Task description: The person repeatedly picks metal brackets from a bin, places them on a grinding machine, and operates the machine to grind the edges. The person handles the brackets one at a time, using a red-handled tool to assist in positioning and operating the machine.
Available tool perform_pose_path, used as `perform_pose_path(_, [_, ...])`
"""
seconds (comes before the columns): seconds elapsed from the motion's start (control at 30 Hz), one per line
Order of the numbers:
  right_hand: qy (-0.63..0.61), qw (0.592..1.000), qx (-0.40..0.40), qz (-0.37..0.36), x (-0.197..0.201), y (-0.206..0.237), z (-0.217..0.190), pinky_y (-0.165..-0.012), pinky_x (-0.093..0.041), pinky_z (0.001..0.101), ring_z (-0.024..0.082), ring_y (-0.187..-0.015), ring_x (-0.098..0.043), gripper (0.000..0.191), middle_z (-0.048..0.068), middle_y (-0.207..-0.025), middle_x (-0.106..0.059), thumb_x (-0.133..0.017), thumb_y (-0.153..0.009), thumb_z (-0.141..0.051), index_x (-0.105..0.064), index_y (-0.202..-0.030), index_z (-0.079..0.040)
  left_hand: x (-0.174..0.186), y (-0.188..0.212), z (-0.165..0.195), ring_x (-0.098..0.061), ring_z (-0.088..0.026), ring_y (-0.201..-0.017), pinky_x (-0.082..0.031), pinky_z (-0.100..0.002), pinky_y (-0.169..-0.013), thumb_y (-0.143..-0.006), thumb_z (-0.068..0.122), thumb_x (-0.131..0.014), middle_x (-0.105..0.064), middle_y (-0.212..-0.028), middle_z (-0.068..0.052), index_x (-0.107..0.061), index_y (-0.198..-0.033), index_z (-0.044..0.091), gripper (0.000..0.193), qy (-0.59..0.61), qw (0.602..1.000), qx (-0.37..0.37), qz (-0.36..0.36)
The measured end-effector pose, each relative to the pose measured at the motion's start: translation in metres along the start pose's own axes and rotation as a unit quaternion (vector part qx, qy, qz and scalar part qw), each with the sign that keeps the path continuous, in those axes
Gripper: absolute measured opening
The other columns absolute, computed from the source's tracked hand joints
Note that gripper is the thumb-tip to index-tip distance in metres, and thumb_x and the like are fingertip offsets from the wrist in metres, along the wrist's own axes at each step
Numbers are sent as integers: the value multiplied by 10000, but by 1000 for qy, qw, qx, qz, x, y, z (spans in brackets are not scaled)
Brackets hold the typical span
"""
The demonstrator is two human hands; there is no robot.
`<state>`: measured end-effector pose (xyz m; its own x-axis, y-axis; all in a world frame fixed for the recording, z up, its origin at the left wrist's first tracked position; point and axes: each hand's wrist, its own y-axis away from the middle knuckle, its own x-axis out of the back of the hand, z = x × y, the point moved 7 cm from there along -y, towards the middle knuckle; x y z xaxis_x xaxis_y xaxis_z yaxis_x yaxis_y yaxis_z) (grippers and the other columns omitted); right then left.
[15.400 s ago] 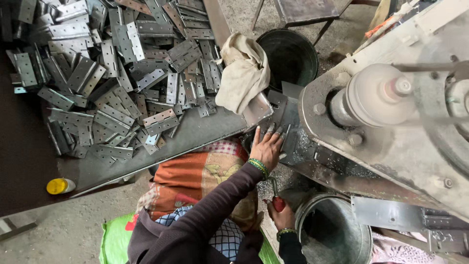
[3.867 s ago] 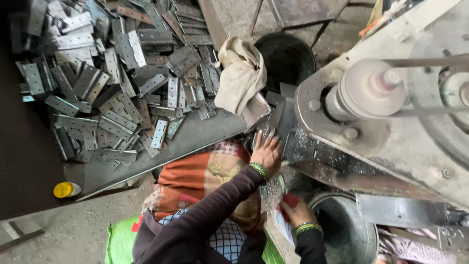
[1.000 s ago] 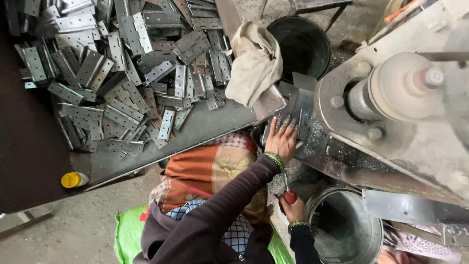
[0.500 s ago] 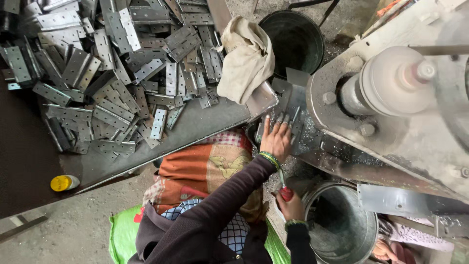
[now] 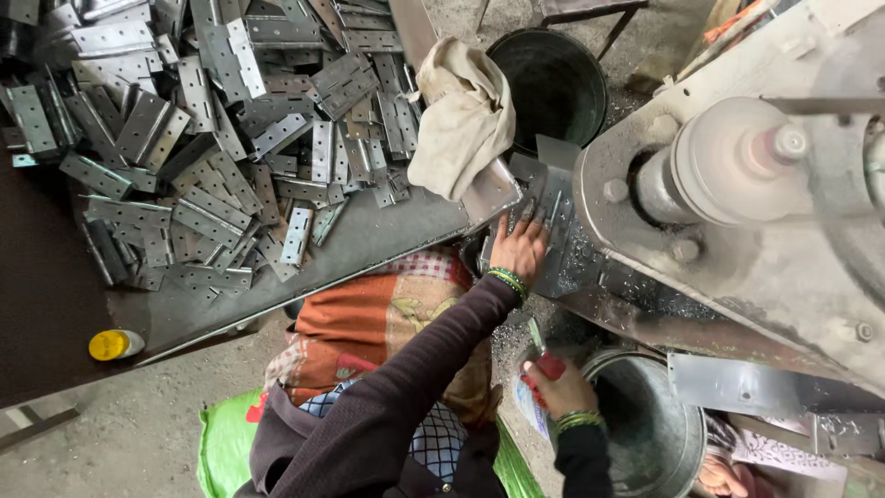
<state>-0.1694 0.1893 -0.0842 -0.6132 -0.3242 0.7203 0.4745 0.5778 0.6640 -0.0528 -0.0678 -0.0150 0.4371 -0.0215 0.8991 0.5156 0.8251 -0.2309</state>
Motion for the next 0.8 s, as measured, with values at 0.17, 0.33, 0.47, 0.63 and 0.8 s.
perform_pose_path(0.17, [-75,974,99,188,-43,-13,0,-817,-558,465,388,-942,-724,658,198,-1008,-759,-723,-749,-625,-711,-1135,-93,-2,2,-4,-430,-279,-1463,-227,-605,-1241,-944,150,-461,-463,-1594,-103,-607,-1395,108,476,45,998,11,-30])
perform_pose_path(0.33, [-102,993,42,32,-24,-6,3,-828,-571,448,360,-928,-746,643,172,-976,-773,-723,-754,-632,-713,-1141,-118,-3,-5,-5,-437,-267,-1444,-232,-604,-1217,-930,169,-462,-459,-1572,-112,-604,-1378,140,471,-5,1000,-9,-29])
perform_pose_path(0.47, [-42,999,-15,7,17,5,5,-837,-576,456,377,-935,-756,687,188,-984,-782,-727,-762,-655,-674,-1178,-111,-14,-20,-2,-450,-261,-1458,-273,-571,-1238,-1016,208,-436,-474,-1578,-85,-595,-1415,128,437,51,995,31,-76])
perform_pose_path(0.63, [-98,981,68,152,-28,-5,4,-817,-564,464,390,-946,-730,675,181,-1023,-757,-715,-748,-639,-683,-1196,-136,-17,-32,-5,-437,-231,-1478,-335,-561,-1219,-1008,166,-422,-438,-1624,-36,-591,-1429,152,454,19,995,46,-83])
perform_pose_path(0.8, [-112,976,103,159,-59,-27,12,-829,-556,477,411,-968,-721,660,203,-1039,-759,-700,-765,-639,-719,-1173,-121,-15,-34,-18,-419,-222,-1441,-371,-558,-1160,-1011,171,-382,-321,-1669,-23,-450,-1537,181,530,55,990,38,-125])
